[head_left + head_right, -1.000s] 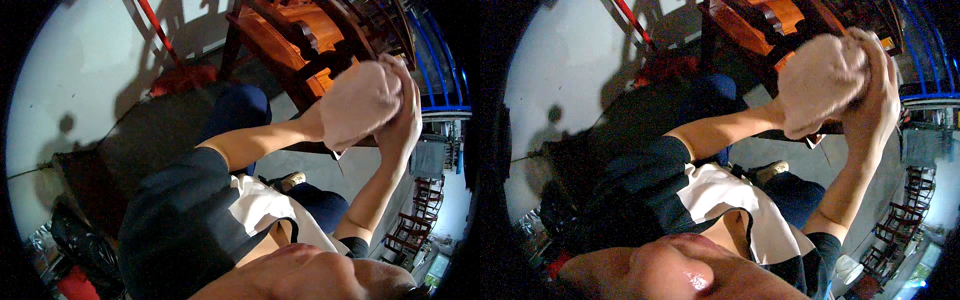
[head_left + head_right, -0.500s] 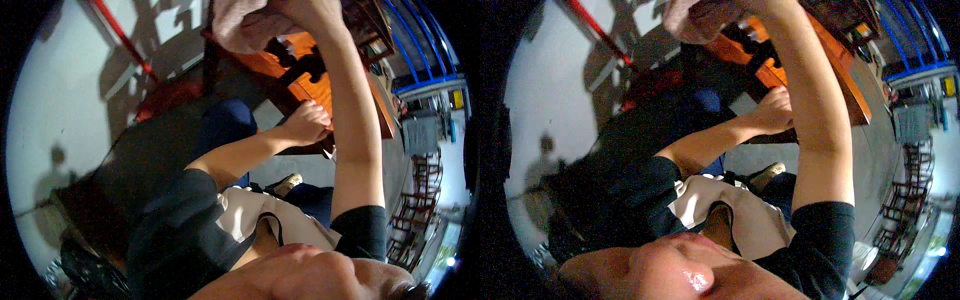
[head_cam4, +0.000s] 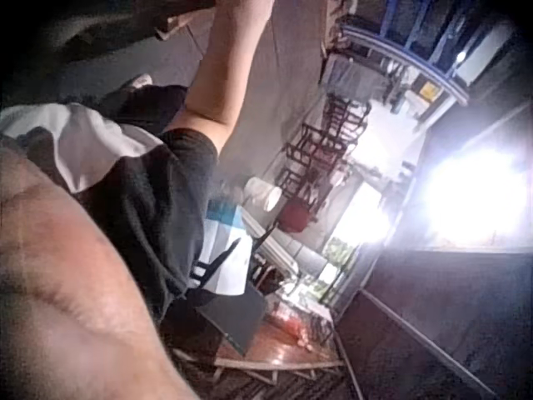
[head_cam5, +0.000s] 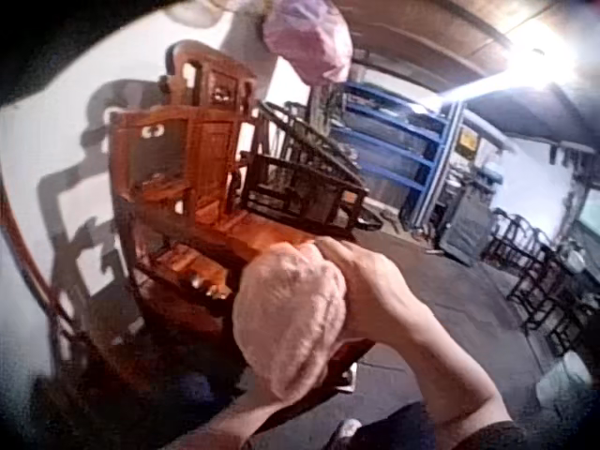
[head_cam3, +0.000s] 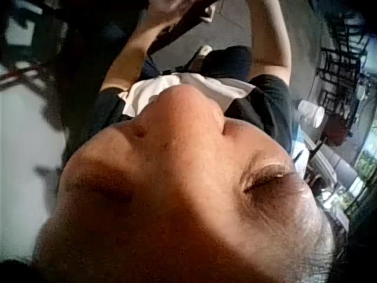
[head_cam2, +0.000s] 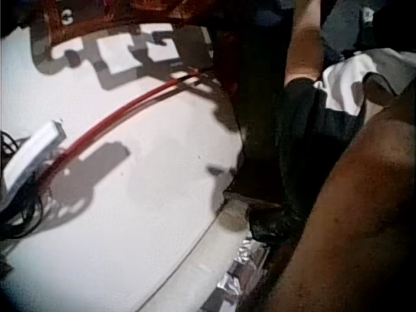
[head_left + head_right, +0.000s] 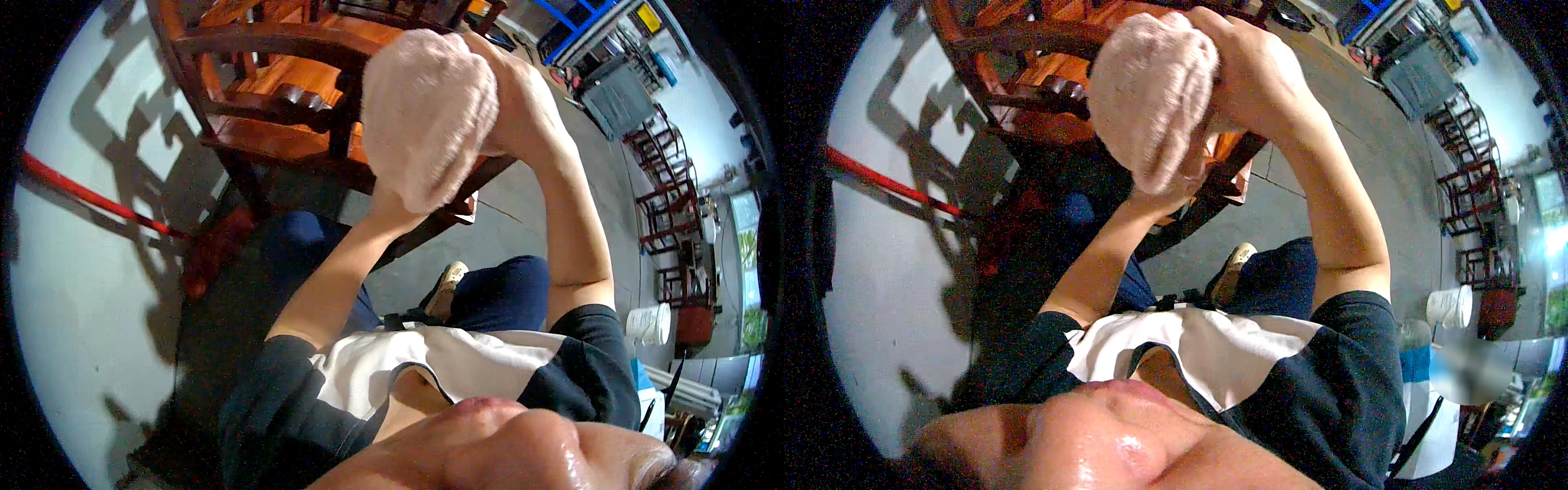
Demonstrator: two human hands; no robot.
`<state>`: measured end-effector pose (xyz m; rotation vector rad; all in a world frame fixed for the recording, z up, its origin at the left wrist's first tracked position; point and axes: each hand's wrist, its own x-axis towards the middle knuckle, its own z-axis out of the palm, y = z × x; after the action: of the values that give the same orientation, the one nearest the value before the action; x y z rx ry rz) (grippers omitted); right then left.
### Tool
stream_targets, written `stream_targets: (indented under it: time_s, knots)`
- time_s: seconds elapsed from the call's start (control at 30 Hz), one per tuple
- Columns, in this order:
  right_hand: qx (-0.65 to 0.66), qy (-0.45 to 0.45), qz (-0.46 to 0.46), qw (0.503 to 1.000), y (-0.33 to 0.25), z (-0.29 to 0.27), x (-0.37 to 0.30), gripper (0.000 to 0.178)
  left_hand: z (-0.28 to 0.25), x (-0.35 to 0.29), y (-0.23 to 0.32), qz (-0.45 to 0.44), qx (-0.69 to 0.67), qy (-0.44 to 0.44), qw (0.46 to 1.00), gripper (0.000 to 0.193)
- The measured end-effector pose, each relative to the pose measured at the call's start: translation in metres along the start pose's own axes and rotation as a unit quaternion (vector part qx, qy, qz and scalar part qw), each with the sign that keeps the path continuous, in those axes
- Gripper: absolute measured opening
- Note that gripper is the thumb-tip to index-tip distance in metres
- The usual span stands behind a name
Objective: The person cleans a wooden chair with a cloth while sitting on the floor, then moves to the kitchen to stir a simmering dish in a pan and serve it into a bowl.
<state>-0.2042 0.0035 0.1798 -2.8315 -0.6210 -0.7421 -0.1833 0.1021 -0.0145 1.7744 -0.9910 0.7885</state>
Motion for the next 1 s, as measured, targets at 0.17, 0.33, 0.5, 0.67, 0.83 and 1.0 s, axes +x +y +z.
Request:
stream_targets:
  time_s: [0.17,0.33,0.5,0.67,0.83,1.0]
  knots:
    - [0.005,0.023,0.053,0.998,0.025,-0.021,-0.042,0.066,-0.025,-0.004,0.000,0.017,-0.009,-0.195,0.981,0.025]
    - [0.161,-0.015,0.050,0.986,0.063,-0.039,-0.057,0.074,-0.121,0.051,0.021,0.037,-0.137,-0.064,0.988,0.010]
    - [0.289,-0.053,0.101,0.951,0.114,-0.029,-0.038,0.056,-0.169,0.136,-0.010,0.009,-0.090,0.096,0.991,0.016]
    - [0.387,-0.075,0.238,0.888,0.182,-0.008,-0.014,0.039,-0.141,0.244,-0.022,0.008,0.122,-0.061,0.991,0.026]
    - [0.397,-0.151,0.293,0.857,0.145,0.076,0.056,0.038,-0.092,0.300,-0.090,0.066,0.329,-0.145,0.931,0.028]
    - [0.062,-0.314,-0.064,0.945,0.154,0.262,0.080,0.047,-0.039,0.288,-0.121,0.095,0.263,-0.328,0.902,0.030]
